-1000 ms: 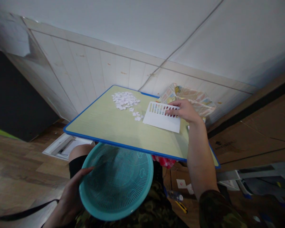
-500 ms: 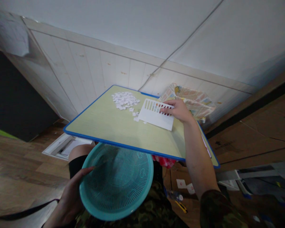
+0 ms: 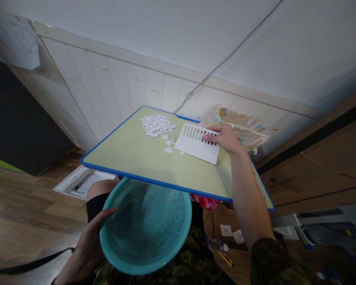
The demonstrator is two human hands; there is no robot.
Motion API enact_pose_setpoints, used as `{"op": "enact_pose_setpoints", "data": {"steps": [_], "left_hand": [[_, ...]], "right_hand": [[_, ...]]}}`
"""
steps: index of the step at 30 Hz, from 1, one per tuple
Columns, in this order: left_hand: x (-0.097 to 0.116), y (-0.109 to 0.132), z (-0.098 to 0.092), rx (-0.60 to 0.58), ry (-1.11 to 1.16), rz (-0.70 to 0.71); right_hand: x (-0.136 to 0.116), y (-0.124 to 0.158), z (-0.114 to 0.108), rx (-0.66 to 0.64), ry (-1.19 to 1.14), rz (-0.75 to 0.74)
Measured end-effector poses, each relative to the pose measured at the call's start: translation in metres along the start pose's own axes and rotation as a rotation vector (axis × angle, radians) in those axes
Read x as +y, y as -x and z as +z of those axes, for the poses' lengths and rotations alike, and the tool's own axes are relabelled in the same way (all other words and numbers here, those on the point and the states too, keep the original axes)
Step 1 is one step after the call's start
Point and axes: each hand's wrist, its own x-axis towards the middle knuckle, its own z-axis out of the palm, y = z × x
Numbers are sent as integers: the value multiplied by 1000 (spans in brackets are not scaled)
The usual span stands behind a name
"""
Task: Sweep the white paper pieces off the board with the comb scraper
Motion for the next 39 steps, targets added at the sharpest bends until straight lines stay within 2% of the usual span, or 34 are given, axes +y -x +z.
{"op": "enact_pose_setpoints", "data": {"steps": [6, 15, 22, 28, 34, 39], "left_hand": [[-2, -4, -4, -7, 6, 5], [0, 5, 1, -37, -49, 51], [0, 0, -5, -39, -2, 3], [0, 1, -3, -39, 6, 26], [2, 4, 0, -49, -33, 32], [4, 5, 0, -60, -2, 34]], "right_hand": [[-6, 0, 6, -32, 2, -14], [-9, 2, 5, -58, 16, -24], [-11, 2, 5, -77, 5, -15], [-18, 8, -6, -144, 19, -15], [-22, 12, -15, -93, 94, -4], [-28, 18, -20, -144, 146, -9]]}}
